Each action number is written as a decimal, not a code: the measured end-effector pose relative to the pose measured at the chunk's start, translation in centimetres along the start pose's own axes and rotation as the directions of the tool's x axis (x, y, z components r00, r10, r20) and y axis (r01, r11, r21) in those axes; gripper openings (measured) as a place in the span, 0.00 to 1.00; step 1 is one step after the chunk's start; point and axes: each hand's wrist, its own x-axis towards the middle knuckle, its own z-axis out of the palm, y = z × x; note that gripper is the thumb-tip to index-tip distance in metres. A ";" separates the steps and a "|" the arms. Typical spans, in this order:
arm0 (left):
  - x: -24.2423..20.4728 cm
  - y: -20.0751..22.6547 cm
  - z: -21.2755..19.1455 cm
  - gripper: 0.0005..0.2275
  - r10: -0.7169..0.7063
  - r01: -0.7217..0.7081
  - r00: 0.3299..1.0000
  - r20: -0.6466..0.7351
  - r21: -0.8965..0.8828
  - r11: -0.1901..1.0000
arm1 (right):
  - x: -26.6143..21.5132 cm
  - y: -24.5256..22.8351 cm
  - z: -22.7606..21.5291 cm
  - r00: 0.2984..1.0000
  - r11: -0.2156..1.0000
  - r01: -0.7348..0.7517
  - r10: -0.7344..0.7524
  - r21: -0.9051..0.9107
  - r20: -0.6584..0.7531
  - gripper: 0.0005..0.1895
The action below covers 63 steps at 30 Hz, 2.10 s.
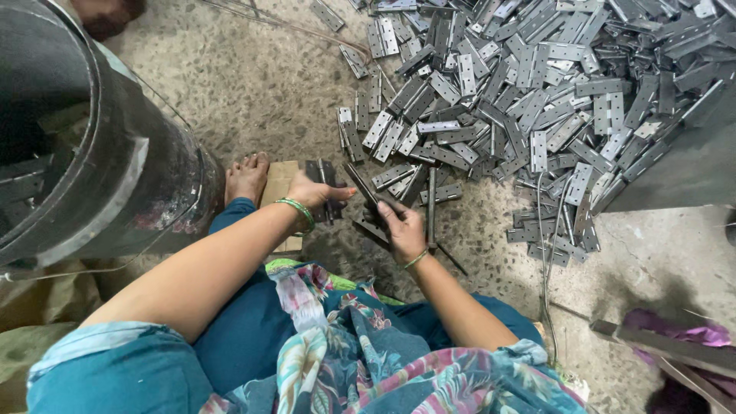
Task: The person sits on the floor and assembles small metal hardware pieces by inserting pins into rectangular brackets. They use a metal rod to tap the pins into place and then place the assembled units into a nearby bucket. The process is repeated continuously with a large pile of parts on the floor.
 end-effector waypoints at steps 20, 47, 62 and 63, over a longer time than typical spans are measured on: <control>-1.3 1.0 2.7 0.18 0.333 -0.334 0.942 0.030 0.137 0.933 | -3.5 -4.1 3.2 0.990 0.982 0.133 -0.125 -0.133 0.068 0.17; 0.4 -0.2 3.2 0.13 0.133 -0.122 0.990 -0.044 0.197 0.973 | -0.6 -0.5 0.7 0.955 0.962 -0.196 0.231 0.189 -0.187 0.10; 0.5 -0.3 0.5 0.18 0.274 -0.344 0.884 0.379 0.129 0.930 | -3.7 -2.5 1.8 0.939 0.874 -0.331 0.343 0.355 0.031 0.11; 0.5 -0.5 0.4 0.18 0.276 -0.353 0.880 0.387 0.141 0.925 | -4.0 -2.5 1.8 0.946 0.876 -0.320 0.319 0.361 0.065 0.11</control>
